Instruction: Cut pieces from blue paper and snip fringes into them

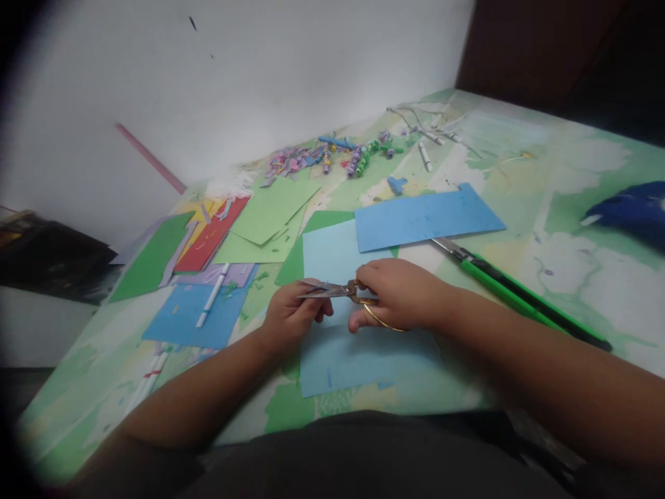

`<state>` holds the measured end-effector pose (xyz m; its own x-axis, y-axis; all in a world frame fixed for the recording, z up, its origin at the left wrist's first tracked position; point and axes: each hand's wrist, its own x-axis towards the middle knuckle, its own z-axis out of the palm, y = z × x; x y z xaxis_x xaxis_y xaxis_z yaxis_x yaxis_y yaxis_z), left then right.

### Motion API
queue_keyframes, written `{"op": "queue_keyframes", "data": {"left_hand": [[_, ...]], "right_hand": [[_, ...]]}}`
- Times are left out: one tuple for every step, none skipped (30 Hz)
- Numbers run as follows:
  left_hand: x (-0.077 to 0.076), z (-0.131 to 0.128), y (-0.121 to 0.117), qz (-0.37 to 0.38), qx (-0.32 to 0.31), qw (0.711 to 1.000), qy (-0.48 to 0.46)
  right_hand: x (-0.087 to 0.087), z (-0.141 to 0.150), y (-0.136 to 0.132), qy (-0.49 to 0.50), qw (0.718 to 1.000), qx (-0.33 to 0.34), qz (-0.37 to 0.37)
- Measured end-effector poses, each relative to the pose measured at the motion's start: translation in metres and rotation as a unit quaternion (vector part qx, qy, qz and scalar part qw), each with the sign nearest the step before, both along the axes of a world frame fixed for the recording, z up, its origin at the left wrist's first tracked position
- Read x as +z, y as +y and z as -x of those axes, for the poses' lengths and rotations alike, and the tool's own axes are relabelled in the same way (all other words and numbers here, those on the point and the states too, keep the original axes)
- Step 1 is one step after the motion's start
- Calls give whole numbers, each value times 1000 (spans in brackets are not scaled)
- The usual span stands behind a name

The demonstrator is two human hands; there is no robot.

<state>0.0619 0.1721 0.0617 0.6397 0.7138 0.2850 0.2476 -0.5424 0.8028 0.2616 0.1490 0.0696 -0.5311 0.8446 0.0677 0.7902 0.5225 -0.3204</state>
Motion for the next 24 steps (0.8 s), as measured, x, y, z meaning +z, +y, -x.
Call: {"op": "queue_keyframes", "data": {"left_hand": [[1, 0, 0, 3, -3, 1000, 6], [1, 1, 0, 8, -7, 1000, 9], [1, 1, 1, 12, -10, 1000, 9], [1, 2, 1, 14, -14, 1000, 7], [1, 2, 1, 15, -17, 1000, 4], [1, 2, 1, 15, -19, 1000, 2], [1, 2, 1, 14, -20, 1000, 3], [1, 2, 1, 14, -20, 1000, 6], [1, 2, 1, 15, -19, 1000, 9], [1, 2, 1, 17, -18, 1000, 11], [1, 2, 1, 19, -15, 1000, 11], [1, 2, 1, 22, -13, 1000, 10], [1, 2, 0, 25, -11, 1000, 7], [0, 1, 0, 28, -8, 1000, 2], [0, 1, 0, 30, -6, 1000, -1], [0, 1, -1, 31, -5, 1000, -3], [0, 1, -1, 32, -5, 999, -5], [1, 0, -1, 32, -5, 999, -6], [1, 0, -1, 33, -5, 999, -8], [1, 0, -2, 37, -5, 999, -11], [2, -1, -2, 43, -3, 999, -16], [2, -1, -2, 48, -2, 999, -21], [2, -1, -2, 51, -1, 998, -24], [3, -2, -2, 54, 0, 998, -27]], "right_hand": [[0, 0, 0, 0, 1000, 2, 2], [1, 0, 0, 1, 1000, 3, 4], [1, 0, 0, 3, 1000, 4, 6], [1, 0, -1, 5, 1000, 5, 7], [2, 0, -1, 7, 1000, 7, 8], [2, 0, -1, 9, 1000, 10, 9], [2, 0, -1, 12, 1000, 12, 10], [1, 0, -1, 13, 1000, 14, 10], [1, 0, -2, 14, 1000, 15, 8], [1, 0, -2, 14, 1000, 14, 6], [0, 0, -2, 15, 1000, 12, 3], [0, 0, -2, 16, 1000, 10, -1], [0, 0, -2, 18, 1000, 8, -4], [0, 0, -2, 19, 1000, 7, -4], [0, 0, -2, 19, 1000, 5, -4], [0, 0, -2, 18, 1000, 4, -3], [1, 1, -2, 18, 1000, 4, -1], [1, 1, -2, 18, 1000, 5, 2], [1, 1, -2, 20, 1000, 6, 5], [1, 1, -2, 23, 1000, 8, 7], [1, 1, -2, 28, 1000, 10, 9], [1, 1, -2, 32, 999, 11, 10], [1, 2, -2, 34, 999, 10, 9], [1, 2, -2, 34, 999, 9, 7]]}}
